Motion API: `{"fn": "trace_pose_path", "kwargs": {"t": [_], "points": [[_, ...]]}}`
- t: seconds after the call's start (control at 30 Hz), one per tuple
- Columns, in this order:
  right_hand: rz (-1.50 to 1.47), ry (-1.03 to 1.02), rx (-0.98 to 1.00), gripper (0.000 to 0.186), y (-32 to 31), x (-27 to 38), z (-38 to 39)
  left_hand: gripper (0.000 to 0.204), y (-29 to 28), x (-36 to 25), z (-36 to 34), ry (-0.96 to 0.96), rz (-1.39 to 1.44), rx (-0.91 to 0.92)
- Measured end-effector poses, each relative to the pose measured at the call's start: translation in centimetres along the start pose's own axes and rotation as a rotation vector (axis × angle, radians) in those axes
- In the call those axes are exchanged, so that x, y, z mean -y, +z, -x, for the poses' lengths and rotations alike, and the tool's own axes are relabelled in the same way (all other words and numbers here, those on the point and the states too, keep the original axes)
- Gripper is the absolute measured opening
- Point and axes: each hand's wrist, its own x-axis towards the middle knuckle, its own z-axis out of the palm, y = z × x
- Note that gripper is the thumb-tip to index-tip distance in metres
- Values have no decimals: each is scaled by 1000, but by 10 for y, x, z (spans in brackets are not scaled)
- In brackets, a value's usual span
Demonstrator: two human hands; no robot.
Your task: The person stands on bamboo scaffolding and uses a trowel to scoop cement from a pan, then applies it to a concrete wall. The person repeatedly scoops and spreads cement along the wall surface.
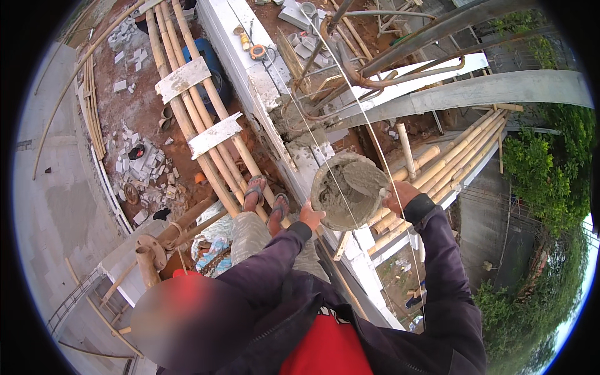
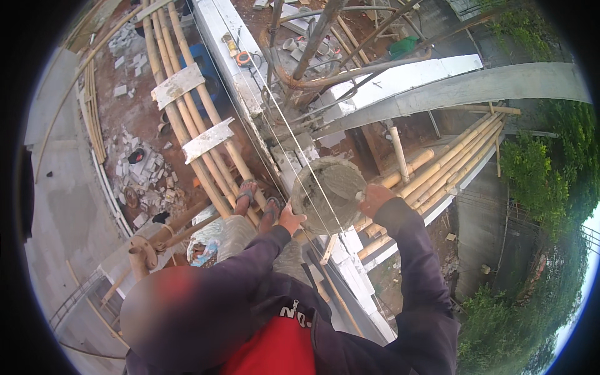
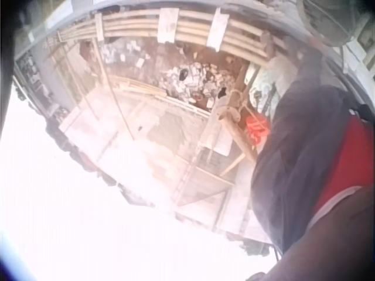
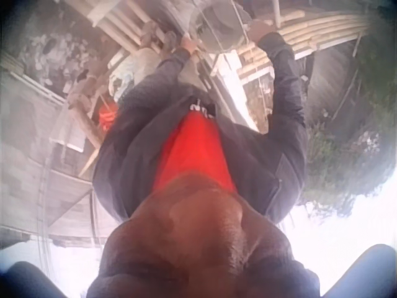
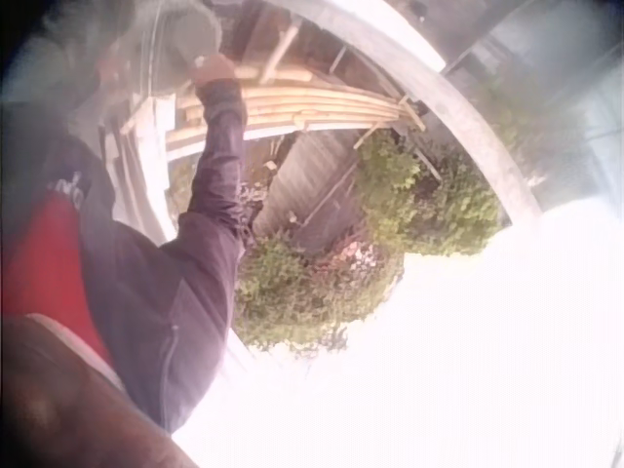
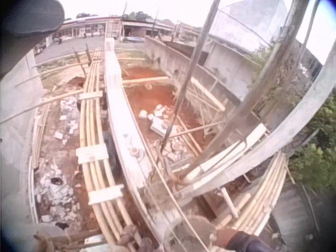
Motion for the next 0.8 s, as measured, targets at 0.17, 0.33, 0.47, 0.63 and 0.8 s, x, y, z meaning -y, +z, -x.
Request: {"fn": "trace_pose_path", "kwargs": {"t": [0.17,0.33,0.47,0.63,0.8], "points": [[87,372,-289,17,84,4,-27,61,10,11,-20,188,-418,-30],[23,158,-423,15,180,9,-49,62,-6,3,-38,253,-342,152],[81,129,-308,15,178,-18,-2,65,14,-26,-4,288,-626,134],[-42,415,-413,21,212,-33,-14,69,27,-32,4,319,-823,149],[-271,386,-208,31,255,-50,-28,67,26,-44,13,302,-670,203]]}}
